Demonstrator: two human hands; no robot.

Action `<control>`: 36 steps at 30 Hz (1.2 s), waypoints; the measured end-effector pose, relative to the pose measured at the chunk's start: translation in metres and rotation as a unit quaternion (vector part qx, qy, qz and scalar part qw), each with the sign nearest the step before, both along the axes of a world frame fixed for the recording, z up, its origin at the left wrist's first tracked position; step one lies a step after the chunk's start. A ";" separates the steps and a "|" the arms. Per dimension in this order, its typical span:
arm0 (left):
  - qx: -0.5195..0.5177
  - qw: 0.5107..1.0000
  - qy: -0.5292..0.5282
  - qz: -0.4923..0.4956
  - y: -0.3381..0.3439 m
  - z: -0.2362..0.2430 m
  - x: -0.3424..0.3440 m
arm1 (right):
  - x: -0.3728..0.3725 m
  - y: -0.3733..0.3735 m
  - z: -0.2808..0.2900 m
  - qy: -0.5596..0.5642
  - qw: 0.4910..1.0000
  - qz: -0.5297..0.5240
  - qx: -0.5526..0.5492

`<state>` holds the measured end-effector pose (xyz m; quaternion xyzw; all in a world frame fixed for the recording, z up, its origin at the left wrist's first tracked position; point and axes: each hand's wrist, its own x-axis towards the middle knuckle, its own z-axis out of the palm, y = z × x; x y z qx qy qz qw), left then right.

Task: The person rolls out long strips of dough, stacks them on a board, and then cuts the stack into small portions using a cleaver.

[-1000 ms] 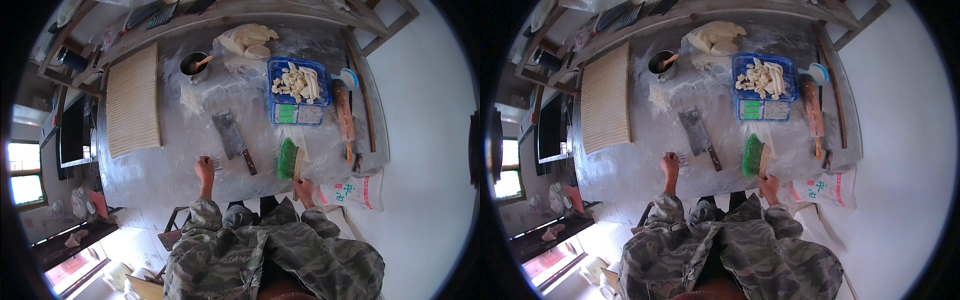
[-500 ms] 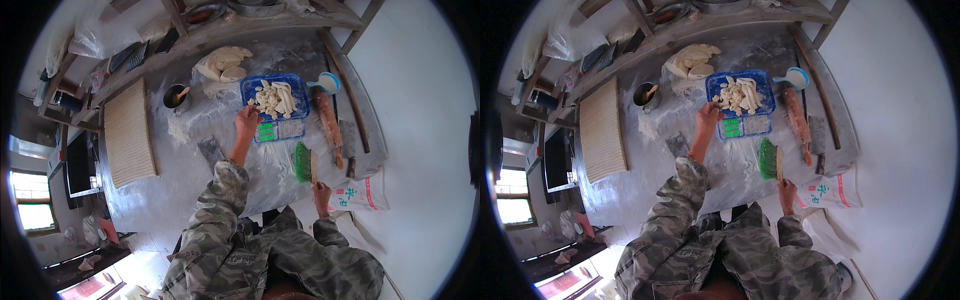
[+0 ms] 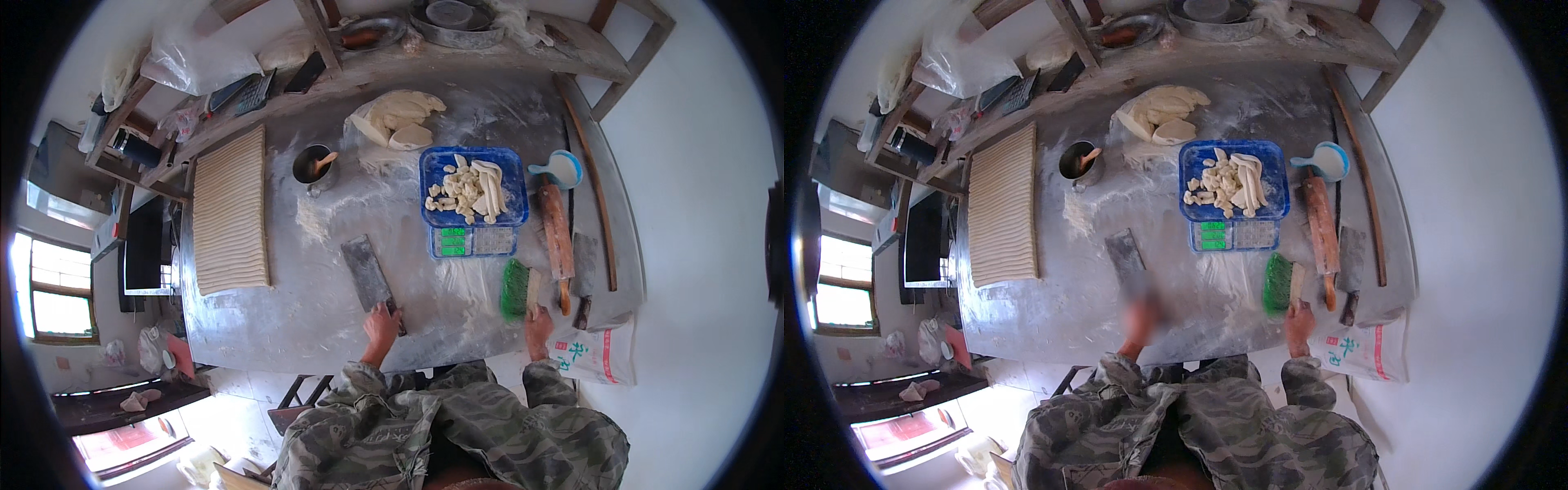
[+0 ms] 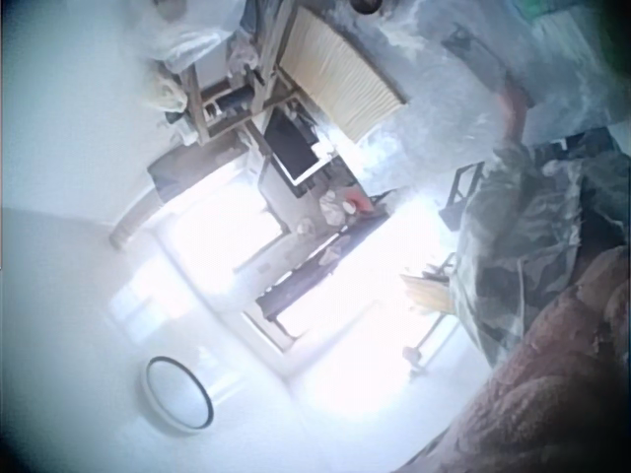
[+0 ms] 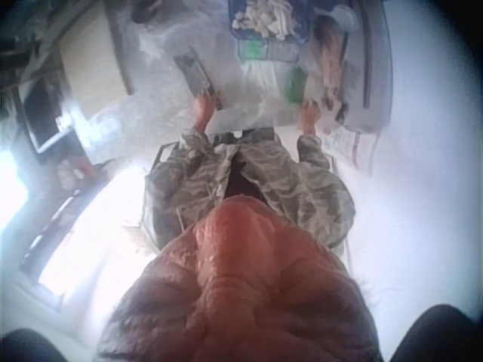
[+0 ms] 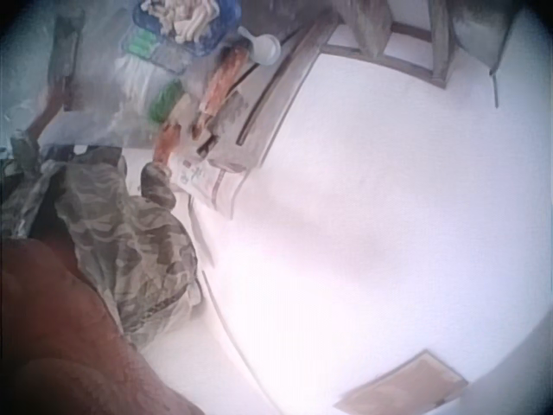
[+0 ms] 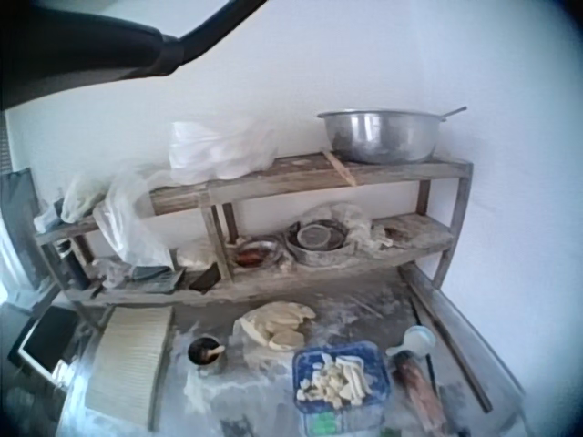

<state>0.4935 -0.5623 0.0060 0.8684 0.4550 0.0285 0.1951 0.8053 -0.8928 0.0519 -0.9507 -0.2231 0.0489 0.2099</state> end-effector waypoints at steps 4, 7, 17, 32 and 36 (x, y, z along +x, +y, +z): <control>-0.013 0.999 -0.012 -0.036 -0.017 -0.040 0.016 | -0.002 0.027 -0.015 -0.014 0.993 0.078 0.092; 0.031 0.998 -0.030 -0.053 -0.005 -0.048 0.025 | -0.024 0.084 -0.012 0.013 0.990 0.107 0.093; 0.006 0.991 -0.020 -0.136 0.053 -0.009 0.058 | -0.100 0.241 0.013 0.090 0.956 0.246 0.129; 0.072 0.980 -0.130 -0.136 0.295 0.082 0.352 | -0.072 0.274 -0.027 0.001 0.909 0.417 0.006; 0.179 0.969 -0.067 -0.158 0.325 0.050 0.402 | -0.071 0.276 -0.024 0.007 0.904 0.426 -0.018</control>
